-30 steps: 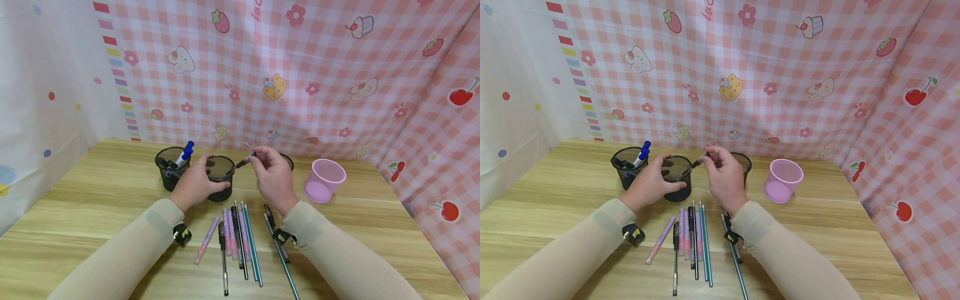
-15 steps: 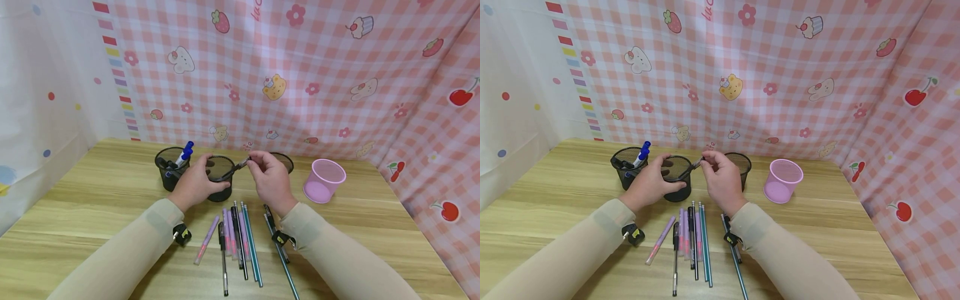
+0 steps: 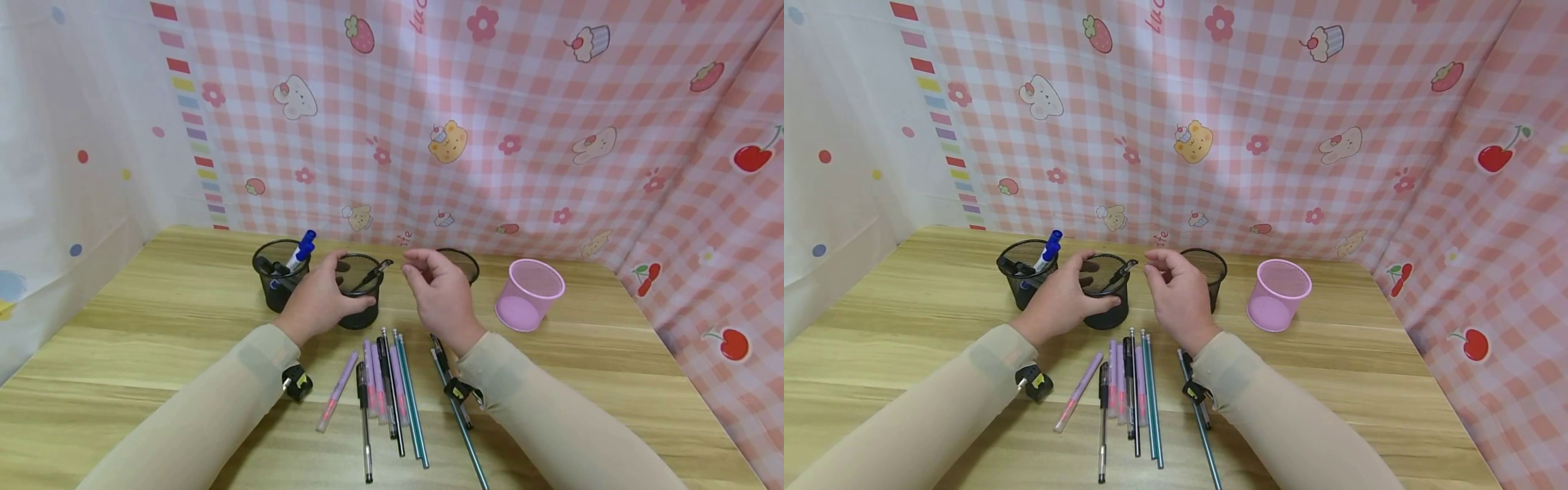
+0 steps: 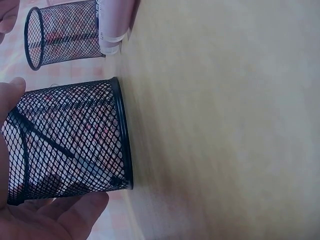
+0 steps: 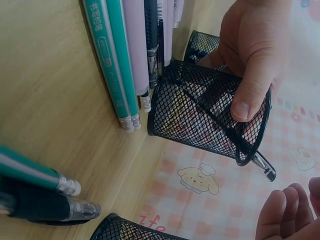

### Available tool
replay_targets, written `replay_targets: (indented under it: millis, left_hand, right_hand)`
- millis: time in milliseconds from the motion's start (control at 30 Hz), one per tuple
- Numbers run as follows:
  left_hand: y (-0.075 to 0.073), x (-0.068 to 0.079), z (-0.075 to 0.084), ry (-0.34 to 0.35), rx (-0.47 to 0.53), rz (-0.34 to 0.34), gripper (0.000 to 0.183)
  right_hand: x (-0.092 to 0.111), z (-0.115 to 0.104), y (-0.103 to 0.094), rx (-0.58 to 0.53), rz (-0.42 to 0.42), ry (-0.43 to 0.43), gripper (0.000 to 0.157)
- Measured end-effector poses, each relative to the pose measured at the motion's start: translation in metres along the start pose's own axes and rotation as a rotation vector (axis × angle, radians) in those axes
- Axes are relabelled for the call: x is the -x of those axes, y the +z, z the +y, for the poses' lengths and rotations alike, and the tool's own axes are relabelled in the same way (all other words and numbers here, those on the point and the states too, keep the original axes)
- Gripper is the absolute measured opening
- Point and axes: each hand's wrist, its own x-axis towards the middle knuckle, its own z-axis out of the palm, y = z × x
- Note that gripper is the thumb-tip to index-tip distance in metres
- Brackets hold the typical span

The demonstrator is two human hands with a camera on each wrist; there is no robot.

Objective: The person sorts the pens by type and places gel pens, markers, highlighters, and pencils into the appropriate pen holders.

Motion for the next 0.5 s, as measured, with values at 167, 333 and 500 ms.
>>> replay_targets:
  millis: [167,333,500]
  left_hand:
    - [0.0001,0.0002,-0.001,0.005,-0.006,0.0,0.109]
    - [0.0006,0.0,-0.0013,0.008,-0.004,0.005,0.109]
    - [0.0004,0.0005,-0.0008,0.005,-0.001,0.003,0.108]
  right_hand:
    - [0.0004,0.0008,-0.0008,0.003,-0.002,0.009,0.019]
    - [0.0005,0.0013,-0.0041,0.009,-0.013,0.01,0.018]
    - [0.0005,0.0037,-0.0098,0.052,-0.073,0.031,0.017]
